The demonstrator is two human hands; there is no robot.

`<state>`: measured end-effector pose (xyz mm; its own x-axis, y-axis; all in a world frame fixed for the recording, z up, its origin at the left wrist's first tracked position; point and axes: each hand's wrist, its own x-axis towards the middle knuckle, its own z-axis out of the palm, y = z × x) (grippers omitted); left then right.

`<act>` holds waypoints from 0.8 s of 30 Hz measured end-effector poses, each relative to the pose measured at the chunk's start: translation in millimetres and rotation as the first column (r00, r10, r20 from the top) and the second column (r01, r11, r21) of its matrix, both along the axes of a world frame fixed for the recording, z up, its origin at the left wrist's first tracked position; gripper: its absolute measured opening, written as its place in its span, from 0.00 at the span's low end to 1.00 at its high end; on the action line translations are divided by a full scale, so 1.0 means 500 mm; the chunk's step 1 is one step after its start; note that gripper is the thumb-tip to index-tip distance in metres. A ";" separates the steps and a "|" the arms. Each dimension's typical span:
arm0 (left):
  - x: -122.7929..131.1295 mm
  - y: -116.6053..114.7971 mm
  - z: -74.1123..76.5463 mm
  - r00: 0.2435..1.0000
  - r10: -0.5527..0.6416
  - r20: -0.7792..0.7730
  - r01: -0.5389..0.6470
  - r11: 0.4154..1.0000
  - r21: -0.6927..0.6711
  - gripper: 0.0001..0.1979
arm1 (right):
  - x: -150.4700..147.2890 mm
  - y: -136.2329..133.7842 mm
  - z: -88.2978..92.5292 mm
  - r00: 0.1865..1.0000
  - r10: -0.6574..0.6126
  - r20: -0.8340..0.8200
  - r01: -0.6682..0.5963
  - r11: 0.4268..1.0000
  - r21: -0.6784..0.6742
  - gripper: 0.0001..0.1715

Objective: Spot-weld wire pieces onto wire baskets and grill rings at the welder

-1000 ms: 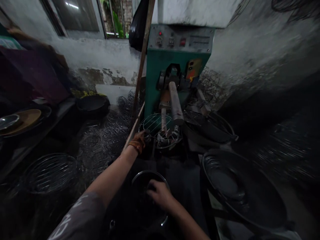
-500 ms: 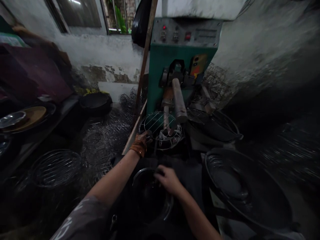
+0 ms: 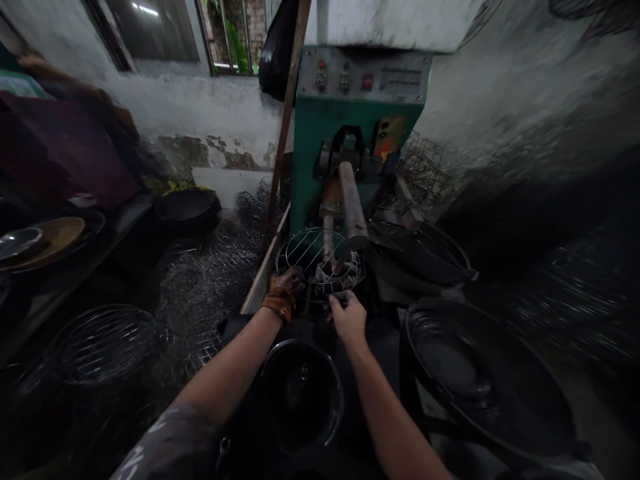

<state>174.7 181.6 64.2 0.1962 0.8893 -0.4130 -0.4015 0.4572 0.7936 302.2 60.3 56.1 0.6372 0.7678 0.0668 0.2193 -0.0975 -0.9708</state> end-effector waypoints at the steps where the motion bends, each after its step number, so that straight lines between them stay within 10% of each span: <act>1: 0.000 -0.001 -0.001 1.000 -0.007 0.003 0.007 1.000 0.008 0.19 | 0.001 0.000 0.002 1.000 0.001 -0.011 -0.001 1.000 0.003 0.26; 8: -0.020 -0.015 0.016 0.997 -0.049 0.053 0.047 0.998 0.035 0.17 | 0.003 0.006 0.025 0.987 -0.022 -0.159 0.045 0.989 0.142 0.28; 17: -0.018 -0.006 0.021 0.995 -0.093 0.028 0.093 0.996 -0.002 0.14 | 0.004 0.004 0.012 0.999 -0.013 -0.029 0.012 1.000 -0.029 0.29; 24: -0.013 -0.017 0.001 0.996 -0.044 0.078 0.042 0.999 0.022 0.17 | 0.014 0.023 0.020 0.953 -0.021 -0.302 0.030 0.999 0.027 0.24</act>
